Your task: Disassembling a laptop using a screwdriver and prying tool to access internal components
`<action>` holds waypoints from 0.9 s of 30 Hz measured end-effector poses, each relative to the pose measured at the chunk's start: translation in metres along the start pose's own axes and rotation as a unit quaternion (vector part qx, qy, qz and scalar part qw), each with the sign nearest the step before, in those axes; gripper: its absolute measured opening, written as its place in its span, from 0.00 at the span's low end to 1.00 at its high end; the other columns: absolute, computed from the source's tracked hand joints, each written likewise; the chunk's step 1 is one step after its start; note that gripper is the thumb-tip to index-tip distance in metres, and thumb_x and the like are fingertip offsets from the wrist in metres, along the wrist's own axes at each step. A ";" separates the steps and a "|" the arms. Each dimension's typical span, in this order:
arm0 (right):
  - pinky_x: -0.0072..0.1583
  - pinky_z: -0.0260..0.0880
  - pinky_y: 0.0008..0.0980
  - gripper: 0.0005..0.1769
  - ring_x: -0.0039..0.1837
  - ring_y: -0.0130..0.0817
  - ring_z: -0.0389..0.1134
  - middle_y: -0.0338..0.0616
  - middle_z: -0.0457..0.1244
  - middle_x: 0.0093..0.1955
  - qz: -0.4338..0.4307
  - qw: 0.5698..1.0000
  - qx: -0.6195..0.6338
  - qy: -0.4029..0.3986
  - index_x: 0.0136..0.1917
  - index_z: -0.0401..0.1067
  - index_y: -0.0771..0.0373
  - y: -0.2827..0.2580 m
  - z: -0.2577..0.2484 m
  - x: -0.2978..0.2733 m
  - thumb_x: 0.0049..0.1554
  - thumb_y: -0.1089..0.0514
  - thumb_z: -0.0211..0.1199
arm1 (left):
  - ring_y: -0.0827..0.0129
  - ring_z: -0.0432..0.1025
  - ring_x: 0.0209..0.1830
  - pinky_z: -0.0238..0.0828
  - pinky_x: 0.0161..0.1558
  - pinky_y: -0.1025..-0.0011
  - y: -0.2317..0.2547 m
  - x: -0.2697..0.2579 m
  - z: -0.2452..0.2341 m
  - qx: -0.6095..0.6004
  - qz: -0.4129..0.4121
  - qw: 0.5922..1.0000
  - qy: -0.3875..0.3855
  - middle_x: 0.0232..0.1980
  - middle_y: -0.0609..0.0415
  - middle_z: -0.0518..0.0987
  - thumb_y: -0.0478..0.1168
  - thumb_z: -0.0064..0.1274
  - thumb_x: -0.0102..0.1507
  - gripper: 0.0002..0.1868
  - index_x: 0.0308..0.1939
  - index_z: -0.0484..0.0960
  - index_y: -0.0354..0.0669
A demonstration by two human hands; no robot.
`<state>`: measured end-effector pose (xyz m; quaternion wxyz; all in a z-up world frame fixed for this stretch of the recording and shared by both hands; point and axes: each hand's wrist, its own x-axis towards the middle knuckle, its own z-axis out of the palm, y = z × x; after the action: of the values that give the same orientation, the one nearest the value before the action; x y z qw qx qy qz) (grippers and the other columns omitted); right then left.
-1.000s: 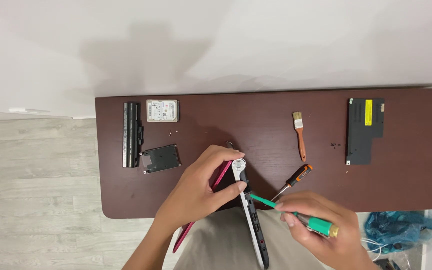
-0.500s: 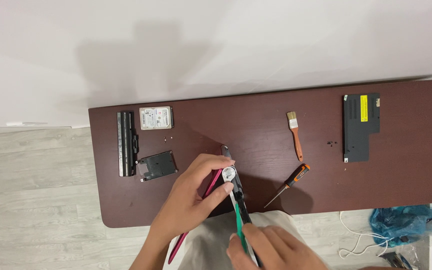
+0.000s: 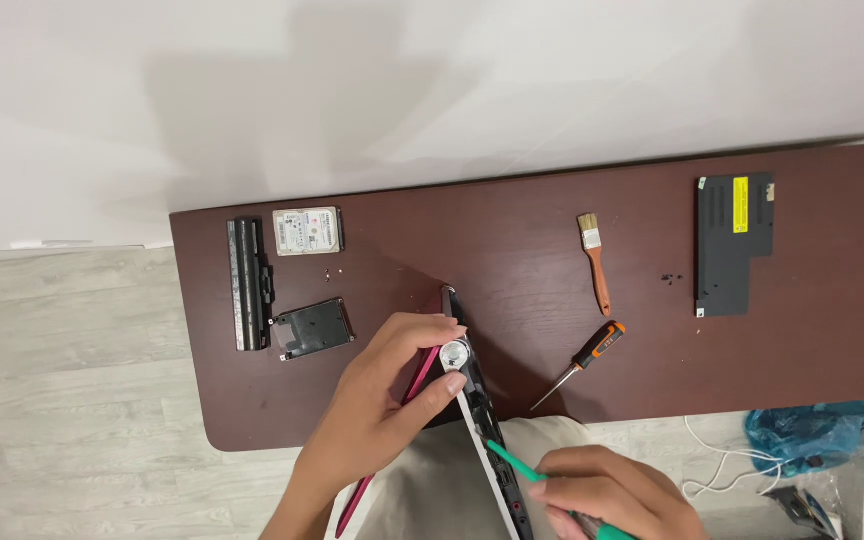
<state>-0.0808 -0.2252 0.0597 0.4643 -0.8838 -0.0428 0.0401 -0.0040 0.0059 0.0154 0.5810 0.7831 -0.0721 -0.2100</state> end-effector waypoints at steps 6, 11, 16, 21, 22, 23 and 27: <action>0.43 0.74 0.23 0.12 0.37 0.20 0.75 0.30 0.73 0.40 0.000 0.996 -0.087 0.012 0.38 0.79 0.45 -0.006 0.005 -0.015 0.44 0.64 0.71 | 0.63 0.74 0.64 0.68 0.64 0.66 -0.002 -0.002 0.001 0.002 0.024 1.000 0.012 0.62 0.54 0.78 0.42 0.53 0.67 0.16 0.59 0.76 0.49; 0.42 0.69 0.21 0.13 0.36 0.17 0.73 0.27 0.72 0.40 0.002 0.997 -0.073 0.029 0.41 0.79 0.43 -0.005 0.005 -0.021 0.47 0.64 0.65 | 0.62 0.75 0.64 0.69 0.64 0.66 -0.004 -0.001 0.001 -0.005 0.031 0.999 0.017 0.62 0.53 0.79 0.41 0.54 0.67 0.16 0.59 0.76 0.48; 0.39 0.66 0.20 0.16 0.31 0.17 0.67 0.29 0.71 0.38 0.010 0.996 -0.068 0.053 0.41 0.78 0.43 -0.004 0.006 -0.027 0.47 0.66 0.61 | 0.62 0.74 0.64 0.69 0.64 0.65 -0.002 -0.001 0.001 0.000 0.033 0.999 0.016 0.61 0.53 0.79 0.41 0.53 0.67 0.16 0.59 0.76 0.47; 0.46 0.71 0.24 0.05 0.41 0.23 0.73 0.22 0.71 0.42 -0.048 0.989 -0.139 0.032 0.43 0.77 0.42 0.013 0.016 -0.045 0.51 0.51 0.69 | 0.62 0.74 0.64 0.69 0.65 0.65 -0.004 0.000 0.001 -0.003 0.042 0.999 0.021 0.61 0.53 0.79 0.40 0.53 0.67 0.17 0.60 0.76 0.46; 0.46 0.71 0.24 0.05 0.41 0.23 0.73 0.22 0.71 0.42 -0.048 0.989 -0.139 0.033 0.43 0.77 0.42 0.018 0.020 -0.051 0.51 0.51 0.69 | 0.62 0.74 0.64 0.69 0.65 0.65 -0.004 -0.001 0.001 -0.003 0.043 0.999 0.021 0.61 0.53 0.79 0.40 0.53 0.67 0.17 0.60 0.76 0.46; 0.43 0.68 0.25 0.04 0.39 0.22 0.71 0.23 0.68 0.38 -0.003 0.985 -0.170 -0.015 0.40 0.75 0.42 0.023 0.024 -0.057 0.51 0.46 0.67 | 0.62 0.74 0.64 0.69 0.65 0.65 -0.004 -0.001 0.001 0.004 0.035 0.999 0.020 0.61 0.54 0.79 0.41 0.53 0.67 0.17 0.60 0.76 0.47; 0.32 0.55 0.30 0.25 0.30 0.21 0.64 0.27 0.55 0.21 0.179 0.920 -0.286 -0.201 0.26 0.66 0.41 0.042 0.042 -0.082 0.51 0.24 0.61 | 0.63 0.75 0.64 0.69 0.63 0.66 -0.002 -0.001 0.001 0.016 0.021 0.999 0.019 0.61 0.55 0.79 0.42 0.54 0.67 0.16 0.59 0.75 0.50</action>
<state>-0.1657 -0.2236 0.0042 0.1581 -0.9452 0.0144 0.2852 -0.0056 0.0058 0.0140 0.5738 0.7944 -0.0808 -0.1822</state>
